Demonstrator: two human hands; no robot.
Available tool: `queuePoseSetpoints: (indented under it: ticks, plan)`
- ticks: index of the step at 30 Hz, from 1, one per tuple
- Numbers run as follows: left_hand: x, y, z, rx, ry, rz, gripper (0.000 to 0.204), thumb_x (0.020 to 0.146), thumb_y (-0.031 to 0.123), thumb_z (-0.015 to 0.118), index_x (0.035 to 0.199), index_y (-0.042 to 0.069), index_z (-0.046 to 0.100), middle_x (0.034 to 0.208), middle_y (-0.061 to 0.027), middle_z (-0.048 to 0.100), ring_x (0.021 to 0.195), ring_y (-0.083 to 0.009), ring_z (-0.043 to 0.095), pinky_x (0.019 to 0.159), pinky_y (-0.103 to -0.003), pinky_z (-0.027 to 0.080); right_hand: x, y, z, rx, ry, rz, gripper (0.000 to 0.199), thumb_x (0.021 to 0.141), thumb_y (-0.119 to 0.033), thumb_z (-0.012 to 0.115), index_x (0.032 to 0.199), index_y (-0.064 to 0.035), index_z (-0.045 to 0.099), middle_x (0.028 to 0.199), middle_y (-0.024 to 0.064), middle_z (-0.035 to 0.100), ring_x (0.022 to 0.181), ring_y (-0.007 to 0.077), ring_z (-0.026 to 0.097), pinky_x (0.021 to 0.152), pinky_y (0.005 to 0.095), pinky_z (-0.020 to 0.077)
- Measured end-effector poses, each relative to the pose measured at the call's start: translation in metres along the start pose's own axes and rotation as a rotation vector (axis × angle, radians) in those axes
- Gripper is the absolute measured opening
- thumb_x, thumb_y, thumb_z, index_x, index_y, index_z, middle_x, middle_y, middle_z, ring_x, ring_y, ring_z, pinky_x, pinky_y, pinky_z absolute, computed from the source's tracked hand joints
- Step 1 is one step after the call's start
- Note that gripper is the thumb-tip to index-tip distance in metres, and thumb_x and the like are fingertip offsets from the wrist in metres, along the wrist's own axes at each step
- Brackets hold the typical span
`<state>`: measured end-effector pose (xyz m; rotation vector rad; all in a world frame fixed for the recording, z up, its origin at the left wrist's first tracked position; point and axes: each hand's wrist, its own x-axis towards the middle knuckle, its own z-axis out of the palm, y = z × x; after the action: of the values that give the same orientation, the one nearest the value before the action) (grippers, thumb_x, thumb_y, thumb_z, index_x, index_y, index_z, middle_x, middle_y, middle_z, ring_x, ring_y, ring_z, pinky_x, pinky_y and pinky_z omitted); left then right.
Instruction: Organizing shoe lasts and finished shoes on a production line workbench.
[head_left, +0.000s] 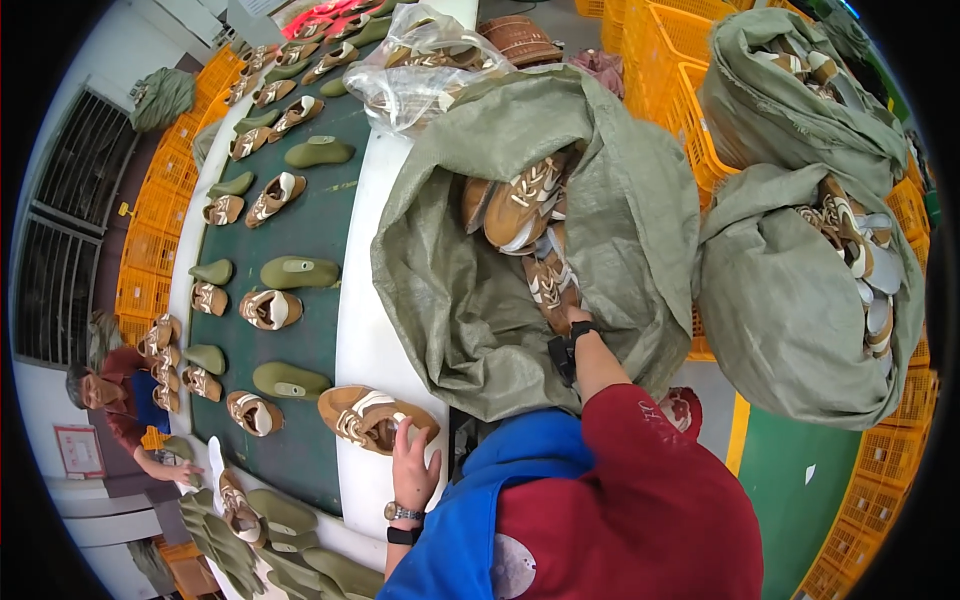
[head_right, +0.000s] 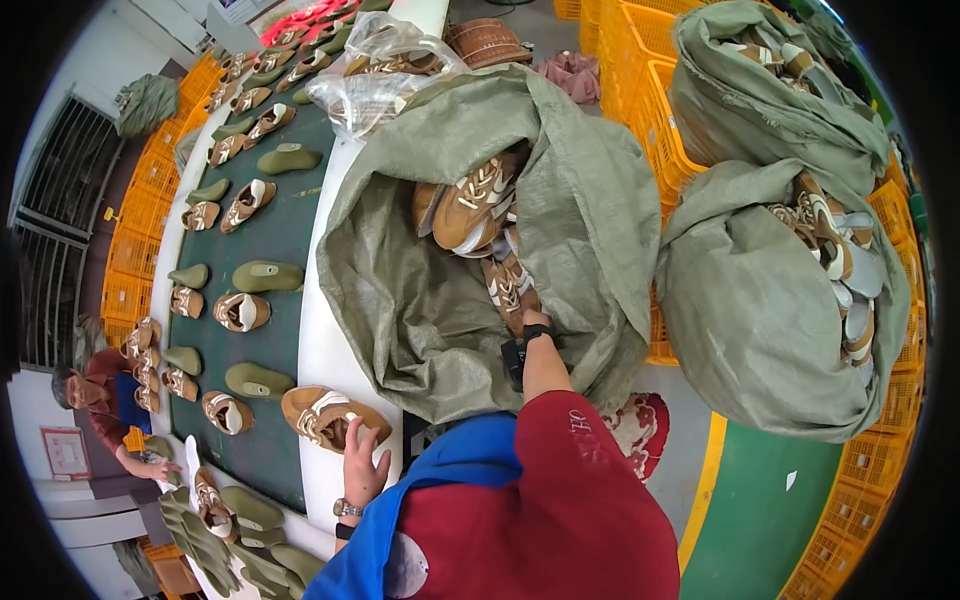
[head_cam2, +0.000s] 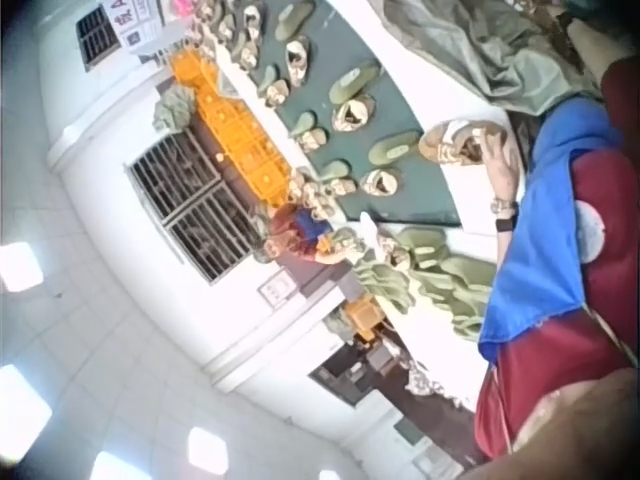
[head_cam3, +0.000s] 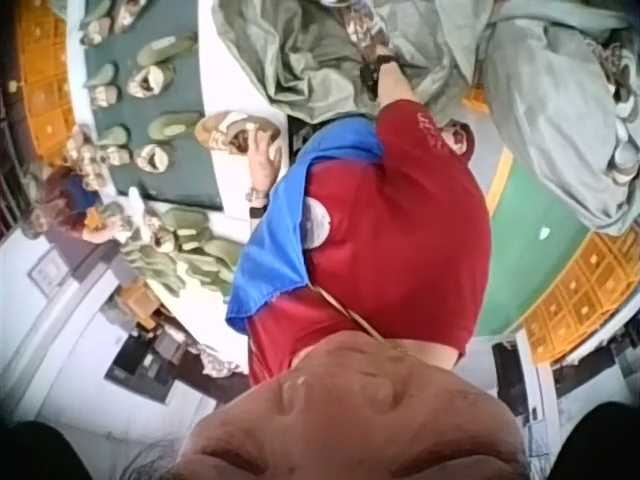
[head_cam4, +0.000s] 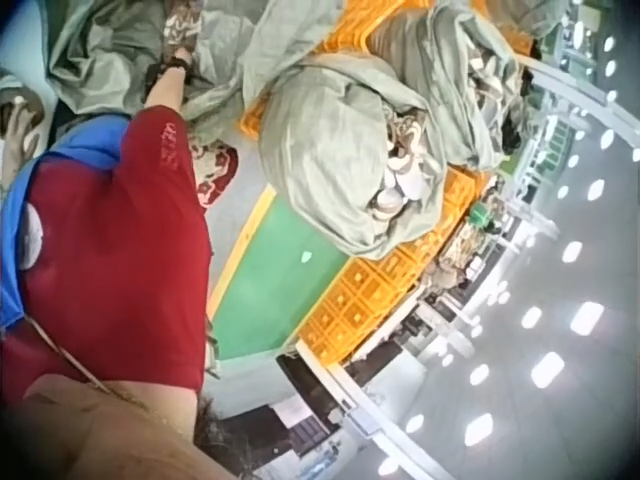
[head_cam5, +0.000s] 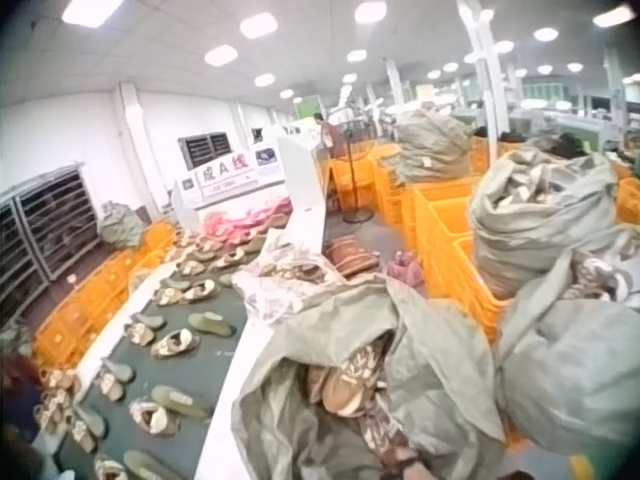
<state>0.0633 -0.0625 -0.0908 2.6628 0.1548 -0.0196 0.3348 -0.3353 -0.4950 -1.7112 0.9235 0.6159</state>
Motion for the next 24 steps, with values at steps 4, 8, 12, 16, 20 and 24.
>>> queuePoseSetpoints:
  ticks: [4,8,12,16,20,24]
  plan:
    - [-0.001,-0.003,0.002,0.002,0.021,-0.029,0.042,0.067,0.003,0.065,0.108,0.002,0.053,0.127,-0.0210,0.038,0.112,-0.0411,0.043,0.092,-0.042,0.040,-0.045,-0.027,-0.009,0.440,-0.319,0.149,0.049,0.080,-0.030,0.059,0.113,0.0047,0.050,0.106,0.0143,0.061,0.093,0.0284,0.059,0.080,0.0367,0.0465]
    - [-0.001,-0.003,0.003,0.006,-0.001,-0.006,0.043,0.067,0.003,0.067,0.108,0.003,0.053,0.128,-0.0223,0.036,0.114,-0.0420,0.041,0.093,-0.042,0.039,-0.156,-0.091,-0.057,0.614,-0.478,0.082,0.029,0.082,-0.019,0.058,0.105,-0.0013,0.054,0.102,0.0082,0.062,0.083,0.0246,0.062,0.070,0.0390,0.0504]
    - [0.002,-0.003,0.002,0.030,0.003,0.076,0.042,0.069,0.005,0.066,0.108,0.004,0.053,0.128,-0.0206,0.036,0.108,-0.0409,0.045,0.087,-0.042,0.042,-0.247,-0.122,-0.112,-0.091,-0.225,-0.472,0.022,0.075,-0.017,0.060,0.089,0.0007,0.061,0.080,0.0164,0.063,0.075,0.0310,0.062,0.065,0.0409,0.0488]
    - [-0.006,-0.010,-0.006,0.012,-0.024,0.082,0.043,0.068,0.006,0.067,0.109,0.004,0.052,0.128,-0.0196,0.037,0.108,-0.0413,0.044,0.090,-0.045,0.039,-0.347,-0.128,-0.153,-0.598,-0.202,-1.039,0.017,0.070,-0.017,0.059,0.079,-0.0033,0.064,0.069,0.0200,0.058,0.065,0.0367,0.057,0.060,0.0397,0.0460]
    - [-0.014,-0.006,-0.024,0.101,0.082,0.138,0.061,0.068,0.006,0.067,0.124,0.006,0.041,0.130,-0.0228,0.035,0.121,-0.0439,0.031,0.098,-0.049,0.031,-0.432,-0.137,-0.181,-0.637,-0.036,-1.227,0.017,0.072,-0.009,0.057,0.086,-0.0072,0.066,0.072,0.0179,0.061,0.072,0.0323,0.060,0.064,0.0400,0.0482]
    - [-0.013,0.014,-0.067,-0.037,0.248,0.183,0.069,0.066,0.006,0.069,0.127,0.006,0.038,0.133,-0.0235,0.031,0.122,-0.0459,0.028,0.099,-0.051,0.028,-0.513,-0.150,-0.197,-0.599,0.170,-1.537,0.021,0.069,-0.004,0.058,0.088,-0.0073,0.065,0.078,0.0135,0.063,0.074,0.0288,0.062,0.063,0.0358,0.0500]
